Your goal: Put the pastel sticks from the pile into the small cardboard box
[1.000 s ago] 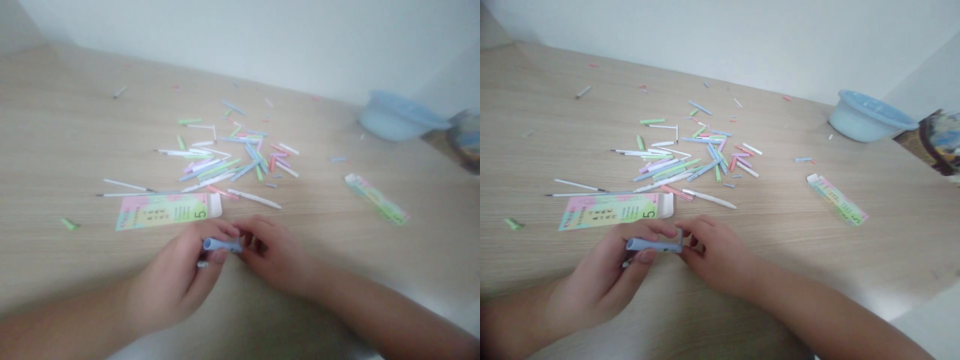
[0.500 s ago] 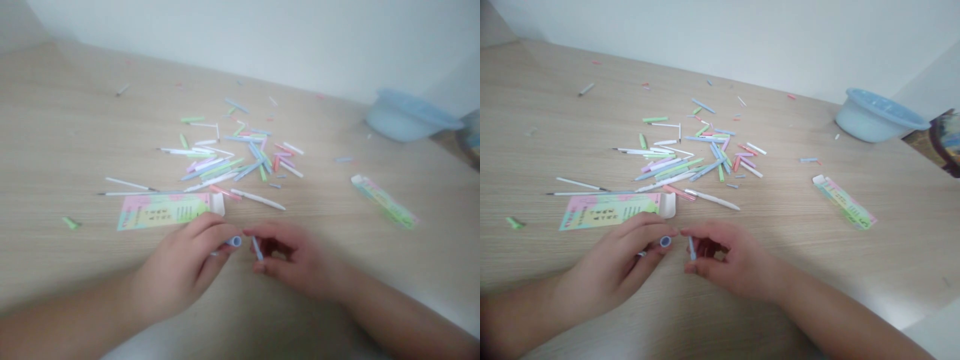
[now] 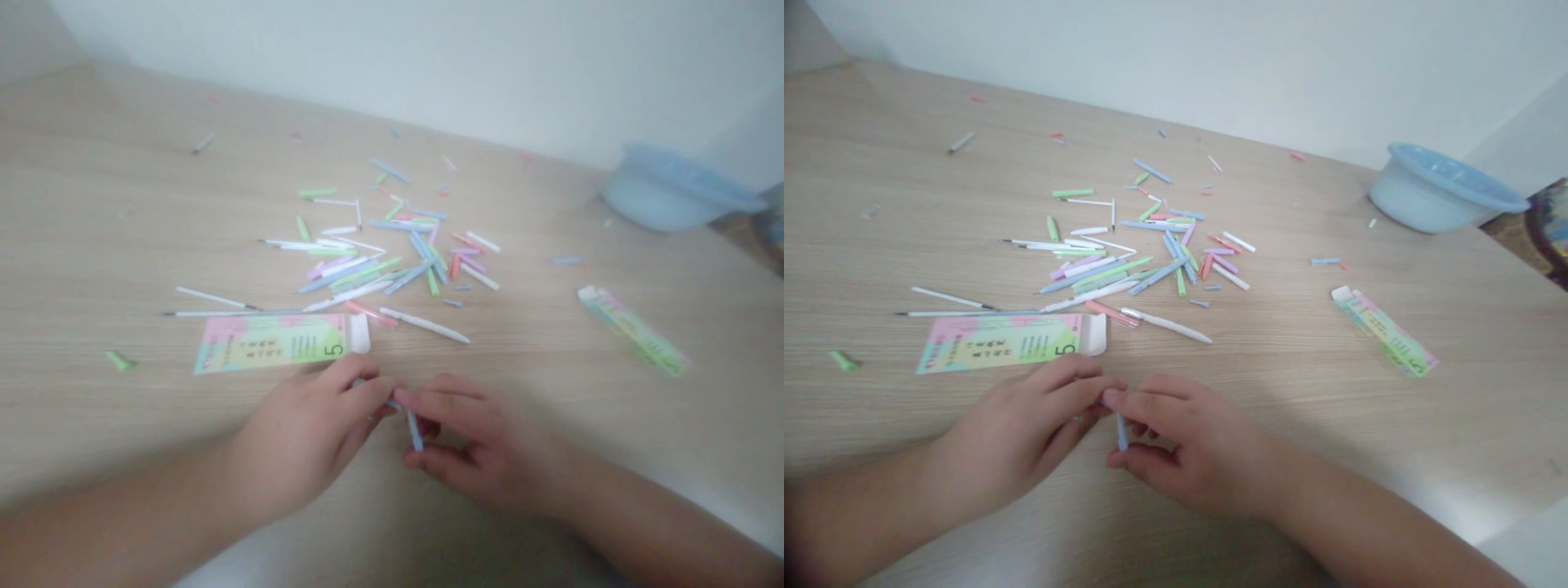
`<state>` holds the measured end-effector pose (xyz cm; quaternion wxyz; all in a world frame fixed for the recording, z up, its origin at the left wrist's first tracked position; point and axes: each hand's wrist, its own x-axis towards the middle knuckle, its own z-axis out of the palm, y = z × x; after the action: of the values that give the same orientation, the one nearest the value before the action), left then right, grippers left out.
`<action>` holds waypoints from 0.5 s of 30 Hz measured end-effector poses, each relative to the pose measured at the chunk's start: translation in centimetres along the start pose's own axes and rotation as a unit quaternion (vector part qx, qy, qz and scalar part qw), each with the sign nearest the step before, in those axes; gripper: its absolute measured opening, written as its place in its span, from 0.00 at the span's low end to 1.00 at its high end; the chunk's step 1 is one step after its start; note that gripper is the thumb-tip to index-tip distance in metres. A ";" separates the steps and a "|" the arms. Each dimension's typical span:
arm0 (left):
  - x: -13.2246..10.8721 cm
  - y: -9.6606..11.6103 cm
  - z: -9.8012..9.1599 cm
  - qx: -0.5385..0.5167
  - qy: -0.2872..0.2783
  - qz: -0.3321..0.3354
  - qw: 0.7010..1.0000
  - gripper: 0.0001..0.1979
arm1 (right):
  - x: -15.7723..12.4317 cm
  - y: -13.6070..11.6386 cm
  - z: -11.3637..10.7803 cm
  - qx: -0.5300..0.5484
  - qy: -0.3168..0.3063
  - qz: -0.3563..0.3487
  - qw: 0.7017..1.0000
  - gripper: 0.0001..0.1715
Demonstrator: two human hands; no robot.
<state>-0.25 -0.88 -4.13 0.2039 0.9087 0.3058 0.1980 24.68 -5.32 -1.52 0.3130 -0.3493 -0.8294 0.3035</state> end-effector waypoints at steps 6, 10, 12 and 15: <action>0.1 0.0 -0.1 -0.006 -0.009 0.008 1.000 0.11 | 0.0 0.0 0.0 -0.057 -0.011 -0.024 0.998 0.22; 0.2 0.1 -0.1 -0.007 -0.017 0.004 1.000 0.11 | -0.1 0.3 0.0 -0.089 -0.027 -0.039 0.995 0.22; 0.2 0.2 -0.1 -0.012 -0.024 0.000 1.000 0.11 | -0.2 0.5 0.0 -0.085 -0.025 -0.037 0.995 0.22; 0.2 0.2 -0.1 -0.023 -0.044 -0.007 0.999 0.11 | -0.4 0.8 0.3 -0.080 0.000 -0.022 0.997 0.19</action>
<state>-0.10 -0.86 -3.95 0.2391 0.9096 0.2980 0.1632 25.01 -5.29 -2.38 0.2906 -0.3552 -0.8585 0.2290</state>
